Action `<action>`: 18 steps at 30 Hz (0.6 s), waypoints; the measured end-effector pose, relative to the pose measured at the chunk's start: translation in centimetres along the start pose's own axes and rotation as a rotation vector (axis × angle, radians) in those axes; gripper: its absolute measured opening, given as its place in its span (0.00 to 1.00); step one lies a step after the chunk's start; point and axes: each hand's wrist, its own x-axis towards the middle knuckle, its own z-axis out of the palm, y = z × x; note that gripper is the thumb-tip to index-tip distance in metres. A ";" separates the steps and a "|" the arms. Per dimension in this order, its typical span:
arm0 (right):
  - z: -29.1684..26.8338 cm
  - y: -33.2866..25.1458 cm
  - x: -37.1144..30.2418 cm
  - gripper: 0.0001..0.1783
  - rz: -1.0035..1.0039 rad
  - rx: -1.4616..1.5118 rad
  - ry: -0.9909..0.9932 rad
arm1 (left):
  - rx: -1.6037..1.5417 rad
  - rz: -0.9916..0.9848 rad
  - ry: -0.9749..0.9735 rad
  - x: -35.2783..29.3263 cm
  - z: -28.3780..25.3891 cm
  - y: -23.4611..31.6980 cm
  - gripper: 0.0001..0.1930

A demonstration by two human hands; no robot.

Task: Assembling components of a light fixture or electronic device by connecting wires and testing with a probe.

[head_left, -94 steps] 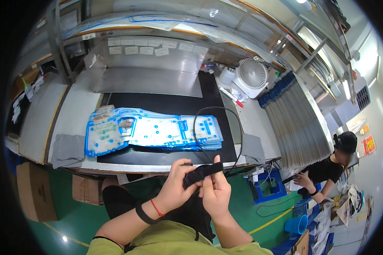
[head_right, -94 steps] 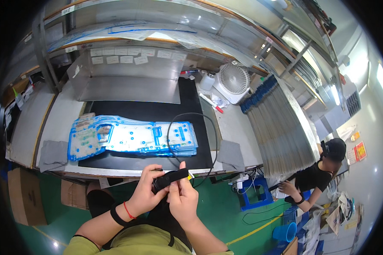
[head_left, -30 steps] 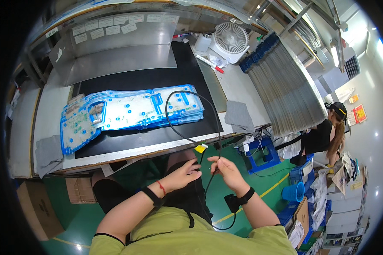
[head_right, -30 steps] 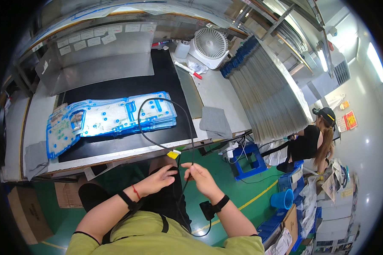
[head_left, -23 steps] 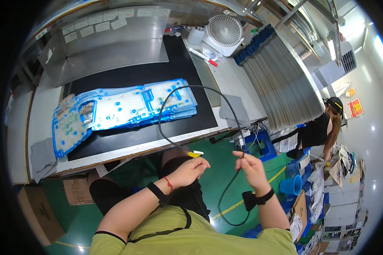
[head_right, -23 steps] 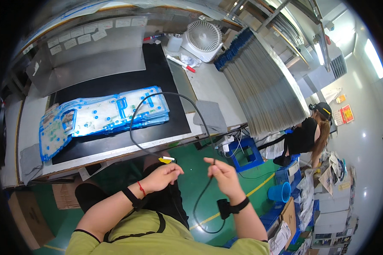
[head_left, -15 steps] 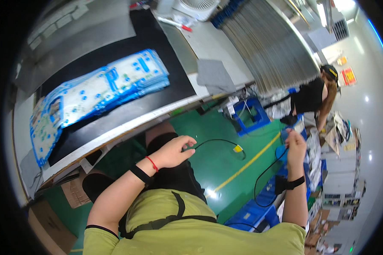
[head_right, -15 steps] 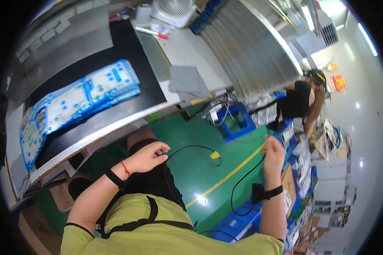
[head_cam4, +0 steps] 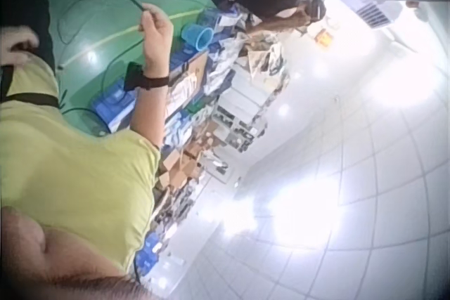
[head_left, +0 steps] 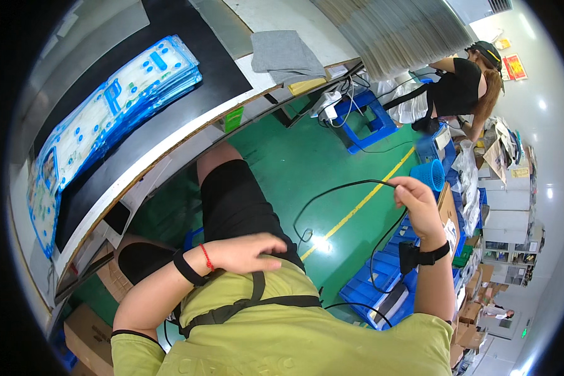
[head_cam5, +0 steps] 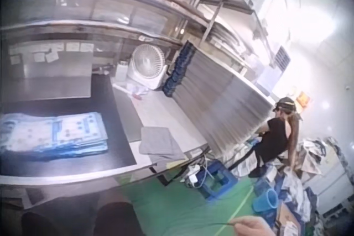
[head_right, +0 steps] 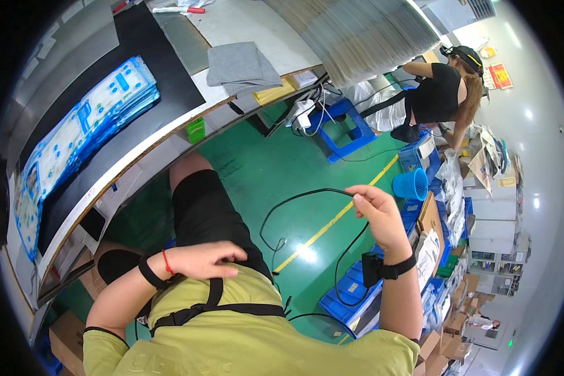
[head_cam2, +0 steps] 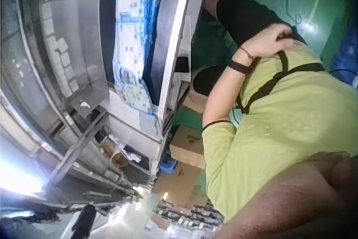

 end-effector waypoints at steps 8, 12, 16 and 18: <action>0.0 -9.9 -1.7 0.07 -0.764 -0.521 0.342 | 0.415 0.175 0.537 6.2 -2.7 1.5 0.45; -3.2 -13.1 -0.6 0.11 -0.866 -0.301 0.554 | 0.290 0.007 0.193 10.4 -3.6 -0.7 0.41; -8.1 -15.1 -1.6 0.15 -0.889 -0.120 0.322 | 0.280 0.148 0.532 11.6 -3.0 0.3 0.39; -9.4 -14.9 -2.0 0.16 -0.894 -0.036 0.196 | 0.302 0.080 0.655 11.6 -3.4 2.8 0.44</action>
